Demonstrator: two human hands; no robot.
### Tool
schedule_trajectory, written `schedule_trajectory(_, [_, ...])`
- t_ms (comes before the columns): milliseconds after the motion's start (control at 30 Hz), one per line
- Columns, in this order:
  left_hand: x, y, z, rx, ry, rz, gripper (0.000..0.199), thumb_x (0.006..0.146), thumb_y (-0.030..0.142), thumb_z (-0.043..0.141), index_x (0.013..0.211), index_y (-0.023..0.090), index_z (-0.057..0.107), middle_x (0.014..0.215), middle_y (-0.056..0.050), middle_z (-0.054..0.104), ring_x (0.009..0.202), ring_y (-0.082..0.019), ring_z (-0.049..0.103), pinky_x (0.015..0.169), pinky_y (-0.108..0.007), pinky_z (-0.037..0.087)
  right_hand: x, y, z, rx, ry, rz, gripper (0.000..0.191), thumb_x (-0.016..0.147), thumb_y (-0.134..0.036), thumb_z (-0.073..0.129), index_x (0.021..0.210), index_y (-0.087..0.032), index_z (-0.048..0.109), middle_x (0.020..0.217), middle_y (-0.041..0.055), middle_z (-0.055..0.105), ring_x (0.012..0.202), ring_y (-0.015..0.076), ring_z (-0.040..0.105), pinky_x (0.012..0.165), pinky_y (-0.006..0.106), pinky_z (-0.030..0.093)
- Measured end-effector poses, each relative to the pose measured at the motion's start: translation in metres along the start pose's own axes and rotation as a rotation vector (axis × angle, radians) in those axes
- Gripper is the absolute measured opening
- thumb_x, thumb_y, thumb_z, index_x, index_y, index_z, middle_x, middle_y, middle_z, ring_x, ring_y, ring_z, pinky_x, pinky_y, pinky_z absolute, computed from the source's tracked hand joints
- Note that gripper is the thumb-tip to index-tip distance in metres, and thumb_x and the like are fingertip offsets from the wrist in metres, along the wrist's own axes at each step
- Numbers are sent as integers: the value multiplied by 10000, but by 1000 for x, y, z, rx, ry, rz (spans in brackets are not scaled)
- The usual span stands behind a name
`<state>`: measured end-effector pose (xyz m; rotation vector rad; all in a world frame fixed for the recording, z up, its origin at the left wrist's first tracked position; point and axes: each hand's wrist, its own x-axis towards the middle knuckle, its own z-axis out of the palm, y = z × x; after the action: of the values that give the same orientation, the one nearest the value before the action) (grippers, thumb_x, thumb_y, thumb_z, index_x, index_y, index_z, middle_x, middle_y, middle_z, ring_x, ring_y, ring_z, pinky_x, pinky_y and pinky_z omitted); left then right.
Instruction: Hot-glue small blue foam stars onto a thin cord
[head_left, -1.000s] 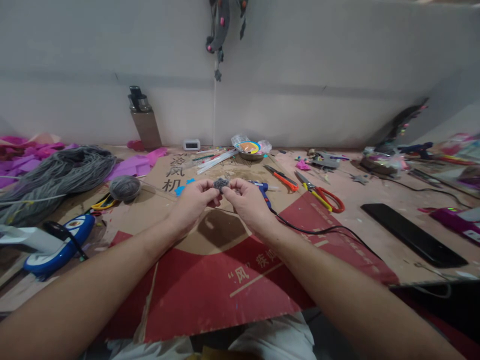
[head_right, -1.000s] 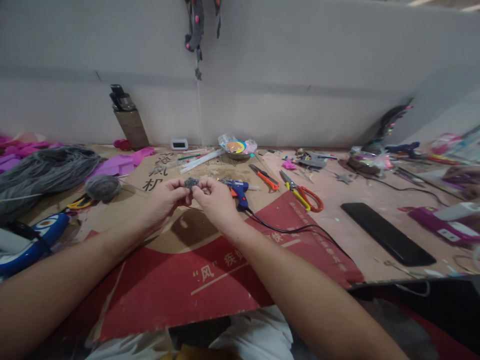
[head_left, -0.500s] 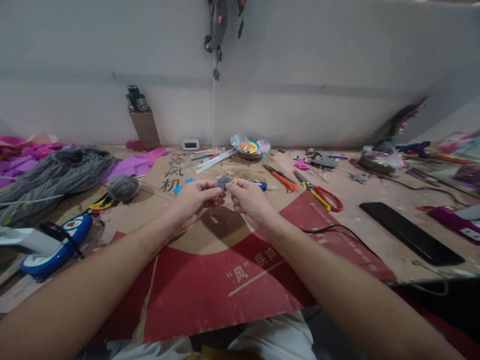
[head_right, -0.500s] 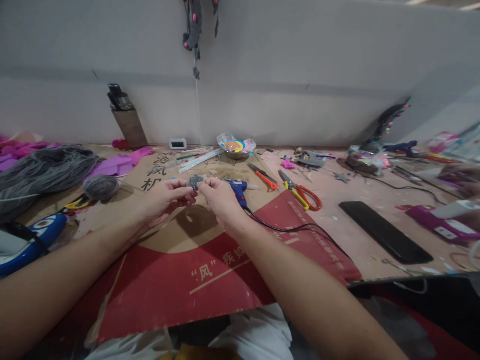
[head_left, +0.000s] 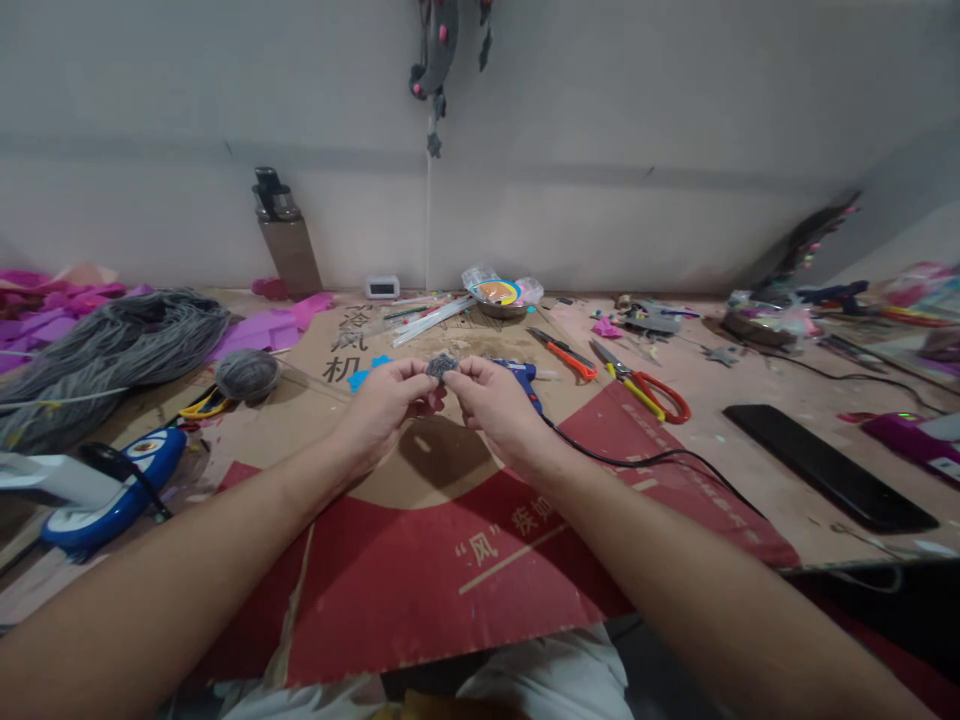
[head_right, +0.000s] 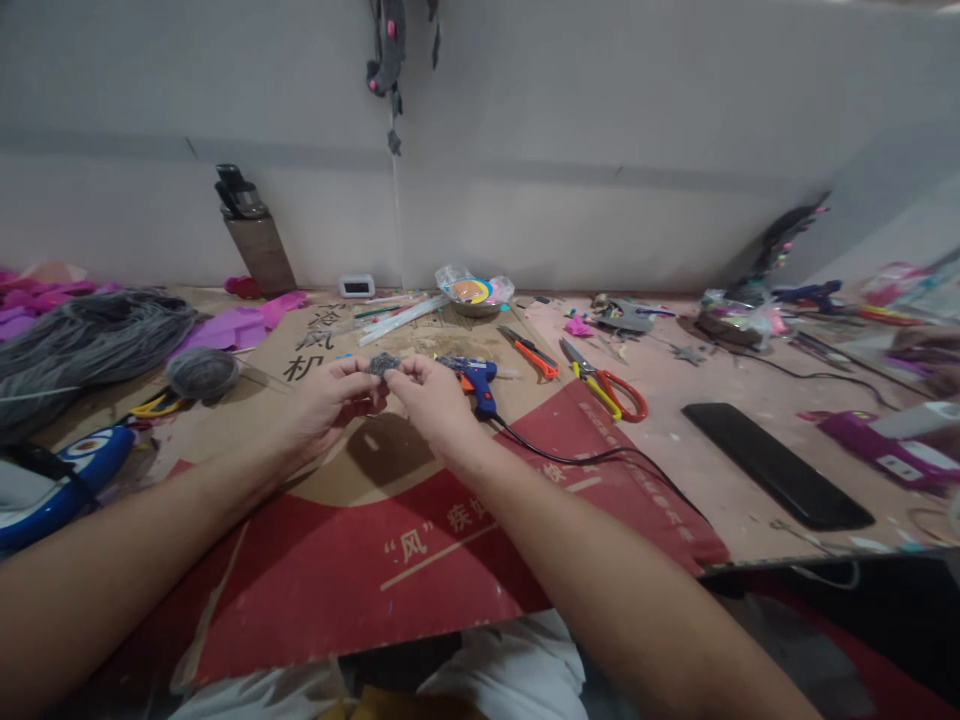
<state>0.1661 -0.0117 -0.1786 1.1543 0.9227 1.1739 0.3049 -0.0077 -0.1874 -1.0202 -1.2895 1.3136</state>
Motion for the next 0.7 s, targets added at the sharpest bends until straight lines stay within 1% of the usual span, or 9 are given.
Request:
schedule_trajectory(133, [2, 2, -4, -33, -84, -76, 165, 633, 209, 714, 755, 127, 639, 708, -35, 648, 594, -109, 571, 619, -264, 441, 3, -3, -5, 130, -19, 103, 224, 711, -311, 613, 685, -208, 416, 487, -112, 321, 394, 31, 203, 380, 187, 117])
schedule_trajectory(233, [4, 3, -7, -10, -71, -77, 163, 685, 270, 696, 710, 123, 630, 692, -47, 647, 583, -113, 576, 613, -269, 451, 3, -4, -6, 148, -56, 138, 223, 716, -297, 607, 684, -209, 405, 484, -115, 299, 392, 29, 192, 381, 185, 100])
schedule_trajectory(333, [6, 2, -8, 37, -36, -46, 175, 702, 282, 688, 661, 129, 615, 654, -34, 634, 556, -105, 566, 584, -254, 443, 1, -5, -5, 174, -96, 150, 220, 717, -295, 602, 694, -210, 400, 494, -120, 269, 399, 28, 170, 386, 184, 92])
schedule_trajectory(433, [5, 2, -7, 81, -4, -21, 172, 714, 282, 677, 652, 133, 619, 641, -26, 629, 549, -101, 561, 580, -248, 440, 0, -7, -5, 167, -102, 126, 234, 700, -325, 615, 720, -214, 410, 522, -116, 277, 410, 33, 176, 388, 188, 96])
schedule_trajectory(500, [4, 2, -7, 122, 0, 8, 179, 725, 284, 665, 636, 137, 616, 617, -20, 616, 548, -103, 557, 581, -248, 439, 0, -7, -5, 110, -82, 89, 238, 685, -347, 630, 732, -210, 441, 534, -107, 324, 417, 37, 202, 387, 193, 114])
schedule_trajectory(600, [3, 0, -7, 198, -15, 45, 199, 743, 301, 648, 626, 144, 613, 594, -15, 600, 554, -111, 553, 586, -258, 438, 1, -4, -6, 25, -31, 21, 216, 667, -340, 641, 737, -197, 495, 550, -83, 418, 431, 44, 260, 398, 203, 163])
schedule_trajectory(700, [2, -1, -8, 262, -29, 76, 223, 763, 328, 633, 634, 147, 619, 603, -20, 604, 568, -117, 550, 596, -269, 438, 3, -1, -6, -37, -1, -29, 190, 668, -330, 637, 703, -192, 510, 544, -69, 443, 453, 58, 318, 425, 212, 228])
